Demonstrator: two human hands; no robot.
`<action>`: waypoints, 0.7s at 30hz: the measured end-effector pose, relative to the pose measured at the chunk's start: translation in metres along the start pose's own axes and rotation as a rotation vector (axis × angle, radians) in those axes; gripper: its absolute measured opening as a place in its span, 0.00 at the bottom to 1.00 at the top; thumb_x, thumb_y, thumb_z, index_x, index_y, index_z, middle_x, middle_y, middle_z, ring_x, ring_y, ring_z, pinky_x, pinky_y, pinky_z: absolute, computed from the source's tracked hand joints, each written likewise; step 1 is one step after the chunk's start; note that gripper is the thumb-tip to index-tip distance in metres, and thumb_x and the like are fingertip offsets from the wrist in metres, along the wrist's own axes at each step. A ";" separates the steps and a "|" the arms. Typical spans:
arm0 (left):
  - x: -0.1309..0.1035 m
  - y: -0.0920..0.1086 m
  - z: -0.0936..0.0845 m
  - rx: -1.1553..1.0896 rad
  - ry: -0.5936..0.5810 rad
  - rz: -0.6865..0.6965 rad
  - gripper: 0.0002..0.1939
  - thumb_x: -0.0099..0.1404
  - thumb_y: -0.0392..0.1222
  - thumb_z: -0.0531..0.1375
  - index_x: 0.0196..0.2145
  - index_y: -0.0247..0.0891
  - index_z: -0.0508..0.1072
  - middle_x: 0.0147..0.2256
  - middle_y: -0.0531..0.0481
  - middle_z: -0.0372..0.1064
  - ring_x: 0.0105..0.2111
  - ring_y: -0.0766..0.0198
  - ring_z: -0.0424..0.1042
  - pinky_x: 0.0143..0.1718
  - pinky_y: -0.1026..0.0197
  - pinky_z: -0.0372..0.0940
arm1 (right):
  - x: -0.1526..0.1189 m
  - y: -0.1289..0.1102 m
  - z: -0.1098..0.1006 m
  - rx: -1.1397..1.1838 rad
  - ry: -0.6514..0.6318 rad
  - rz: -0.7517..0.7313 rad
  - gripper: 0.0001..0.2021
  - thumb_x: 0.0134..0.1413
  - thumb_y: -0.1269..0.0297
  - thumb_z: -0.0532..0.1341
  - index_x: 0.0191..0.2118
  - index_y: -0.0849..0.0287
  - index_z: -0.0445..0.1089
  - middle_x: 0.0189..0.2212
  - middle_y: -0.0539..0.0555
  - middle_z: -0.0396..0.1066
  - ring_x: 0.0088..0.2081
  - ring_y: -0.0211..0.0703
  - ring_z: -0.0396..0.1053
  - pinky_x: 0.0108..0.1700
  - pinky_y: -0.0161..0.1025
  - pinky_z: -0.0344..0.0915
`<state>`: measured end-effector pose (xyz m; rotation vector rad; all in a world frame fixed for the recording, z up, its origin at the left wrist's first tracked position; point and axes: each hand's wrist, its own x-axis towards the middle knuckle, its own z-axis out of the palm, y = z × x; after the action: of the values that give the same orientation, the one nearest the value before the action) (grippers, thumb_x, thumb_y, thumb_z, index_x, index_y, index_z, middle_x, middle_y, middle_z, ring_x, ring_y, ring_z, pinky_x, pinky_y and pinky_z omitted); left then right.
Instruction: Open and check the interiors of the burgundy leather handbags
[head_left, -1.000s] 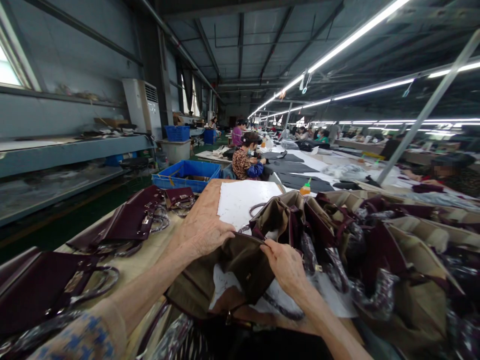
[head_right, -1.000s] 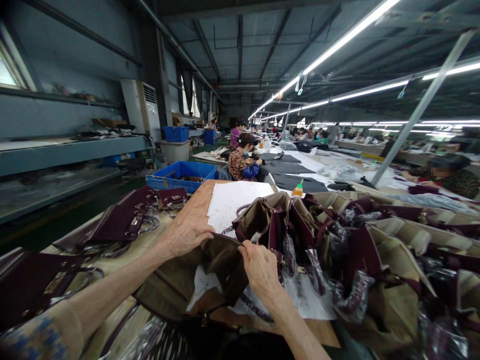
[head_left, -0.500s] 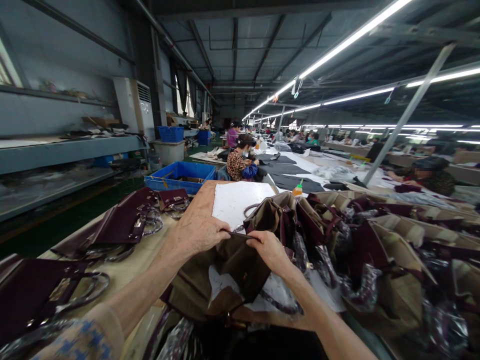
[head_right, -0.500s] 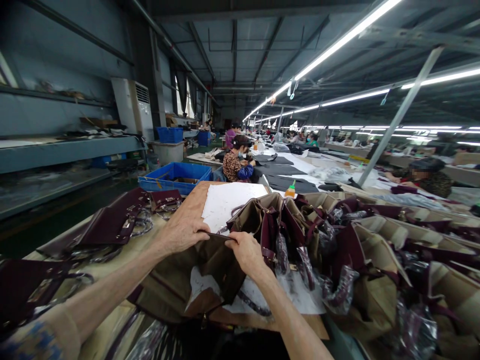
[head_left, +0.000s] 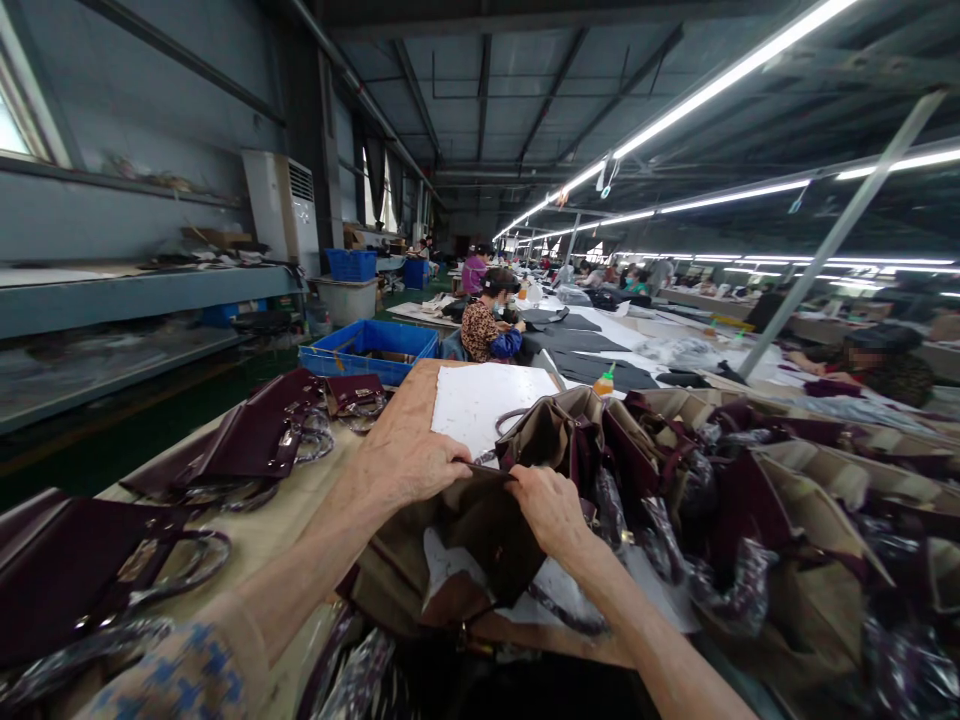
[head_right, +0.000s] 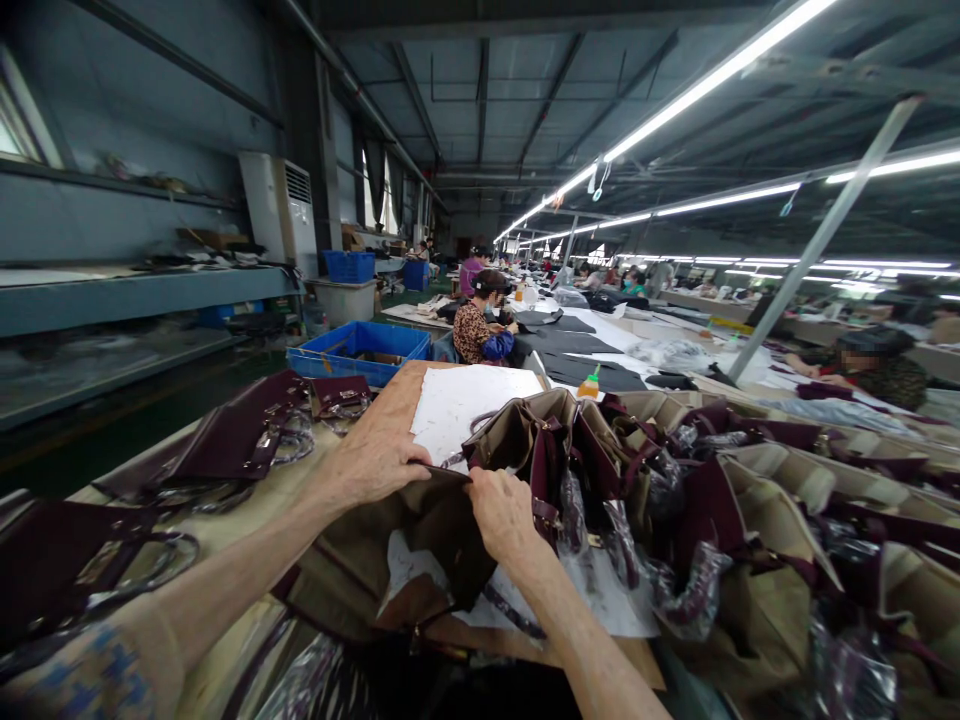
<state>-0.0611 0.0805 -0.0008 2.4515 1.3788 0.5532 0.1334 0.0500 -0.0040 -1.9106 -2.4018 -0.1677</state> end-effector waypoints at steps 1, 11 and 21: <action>0.001 -0.001 0.001 -0.005 0.005 -0.002 0.11 0.55 0.44 0.54 0.31 0.40 0.75 0.26 0.54 0.70 0.29 0.65 0.65 0.30 0.65 0.54 | 0.001 -0.001 0.000 -0.001 0.000 -0.019 0.12 0.57 0.60 0.50 0.35 0.55 0.69 0.31 0.55 0.73 0.36 0.45 0.70 0.33 0.37 0.57; -0.001 -0.006 0.000 -0.040 0.010 0.015 0.12 0.56 0.42 0.54 0.32 0.41 0.76 0.30 0.54 0.73 0.32 0.64 0.66 0.36 0.65 0.57 | 0.016 -0.024 -0.003 0.018 0.006 -0.184 0.14 0.61 0.60 0.45 0.40 0.53 0.65 0.32 0.56 0.73 0.35 0.46 0.71 0.32 0.37 0.57; -0.002 0.005 -0.005 -0.003 0.048 0.059 0.13 0.61 0.43 0.52 0.36 0.43 0.76 0.35 0.53 0.74 0.35 0.63 0.67 0.40 0.63 0.57 | 0.020 -0.031 -0.004 0.037 -0.012 -0.098 0.17 0.61 0.63 0.43 0.40 0.55 0.68 0.34 0.59 0.72 0.37 0.46 0.70 0.36 0.39 0.58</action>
<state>-0.0606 0.0768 0.0051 2.4992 1.3265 0.6314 0.0987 0.0622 0.0009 -1.7852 -2.4898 -0.1161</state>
